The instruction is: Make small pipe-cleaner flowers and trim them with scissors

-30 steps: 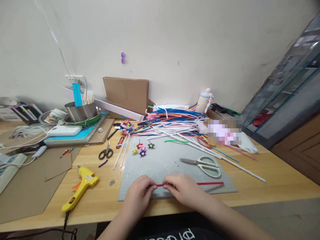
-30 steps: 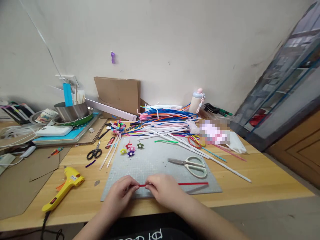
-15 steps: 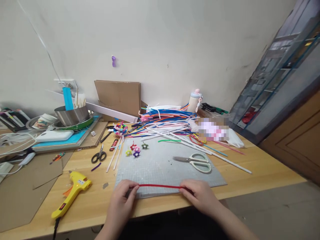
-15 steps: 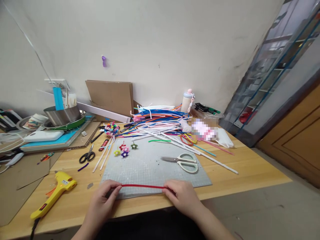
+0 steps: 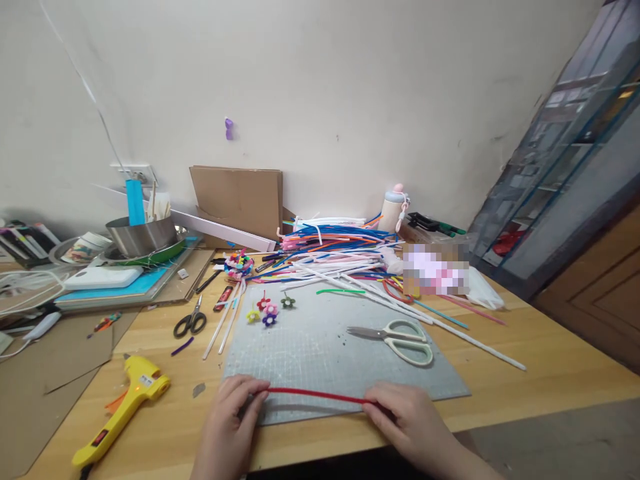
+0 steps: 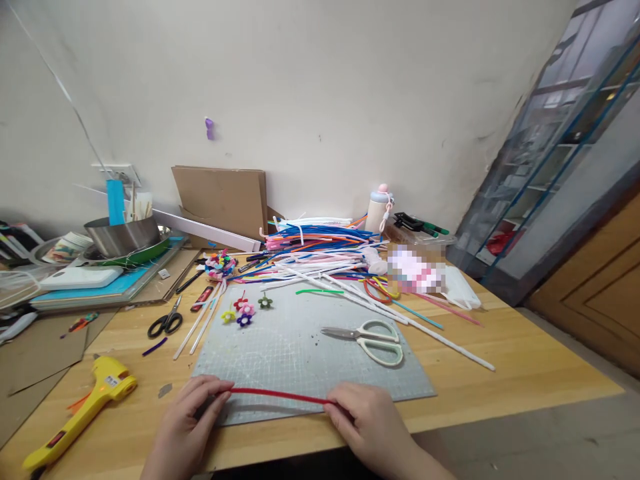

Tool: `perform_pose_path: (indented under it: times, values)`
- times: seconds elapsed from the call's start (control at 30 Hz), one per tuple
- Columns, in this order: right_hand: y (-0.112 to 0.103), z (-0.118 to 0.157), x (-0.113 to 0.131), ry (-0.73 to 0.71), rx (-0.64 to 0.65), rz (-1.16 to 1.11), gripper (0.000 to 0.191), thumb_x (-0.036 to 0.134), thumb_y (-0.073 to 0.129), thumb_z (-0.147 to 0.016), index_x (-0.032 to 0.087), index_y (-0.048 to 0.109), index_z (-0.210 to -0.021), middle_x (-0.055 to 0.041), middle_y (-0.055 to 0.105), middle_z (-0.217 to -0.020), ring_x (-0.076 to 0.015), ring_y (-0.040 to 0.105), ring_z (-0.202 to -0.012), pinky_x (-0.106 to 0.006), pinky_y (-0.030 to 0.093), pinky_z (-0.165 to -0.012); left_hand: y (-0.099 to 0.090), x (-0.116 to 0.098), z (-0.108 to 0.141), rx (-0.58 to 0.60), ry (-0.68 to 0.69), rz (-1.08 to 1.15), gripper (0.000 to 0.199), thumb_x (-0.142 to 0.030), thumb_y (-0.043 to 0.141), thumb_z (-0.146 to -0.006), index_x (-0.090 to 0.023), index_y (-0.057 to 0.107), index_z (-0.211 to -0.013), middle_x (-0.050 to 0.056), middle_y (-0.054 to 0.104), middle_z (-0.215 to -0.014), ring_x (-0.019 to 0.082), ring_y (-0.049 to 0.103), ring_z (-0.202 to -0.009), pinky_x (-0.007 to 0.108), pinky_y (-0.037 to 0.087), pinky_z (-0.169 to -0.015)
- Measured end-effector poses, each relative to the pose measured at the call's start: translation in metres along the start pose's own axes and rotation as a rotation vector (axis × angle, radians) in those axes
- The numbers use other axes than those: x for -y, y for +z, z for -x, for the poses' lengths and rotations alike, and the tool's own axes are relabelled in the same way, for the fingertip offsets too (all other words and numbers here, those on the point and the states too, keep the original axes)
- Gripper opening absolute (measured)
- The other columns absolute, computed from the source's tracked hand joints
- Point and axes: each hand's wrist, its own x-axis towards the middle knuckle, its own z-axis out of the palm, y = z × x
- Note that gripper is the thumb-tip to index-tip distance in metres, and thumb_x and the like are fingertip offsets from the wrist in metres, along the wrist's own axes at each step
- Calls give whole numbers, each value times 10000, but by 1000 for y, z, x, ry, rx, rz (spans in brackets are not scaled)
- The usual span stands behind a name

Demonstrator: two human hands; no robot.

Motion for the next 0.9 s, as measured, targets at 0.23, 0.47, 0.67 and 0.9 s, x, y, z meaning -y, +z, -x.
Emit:
perform_pose_path:
  times: [0.23,0.47,0.67,0.9]
  values:
    - [-32,-9,-3,-6,71,134,236,320,387,-922,240,607,-892,-9,646,-837,-166,577,-782,-272,370,-677,-6,-4,-1,-13,53,-49,152,-346,594,-788,-231,655,-709,22,608,-759,175,584,-749,297,479,-677]
    - [-21,-53,44,-152,81,103,214,295,428,-910,246,583,-1049,-17,649,-958,-168,591,-851,-271,388,-697,1,-22,-15,22,74,-29,186,-344,573,-800,-224,670,-698,34,619,-748,179,593,-749,307,486,-673]
    - [-20,-70,47,-120,26,106,219,265,403,-918,221,618,-905,-9,649,-838,-148,583,-750,-261,365,-639,-19,-6,-19,21,-107,-6,311,-375,500,-837,-231,604,-1092,26,653,-845,146,591,-659,261,485,-565]
    - [-36,-95,48,-140,19,164,217,291,410,-916,239,620,-921,3,666,-865,-155,595,-778,-263,369,-653,-40,14,-33,-86,-2,-149,546,-242,531,-796,-202,402,-1325,129,480,-1290,254,468,-1174,419,419,-937]
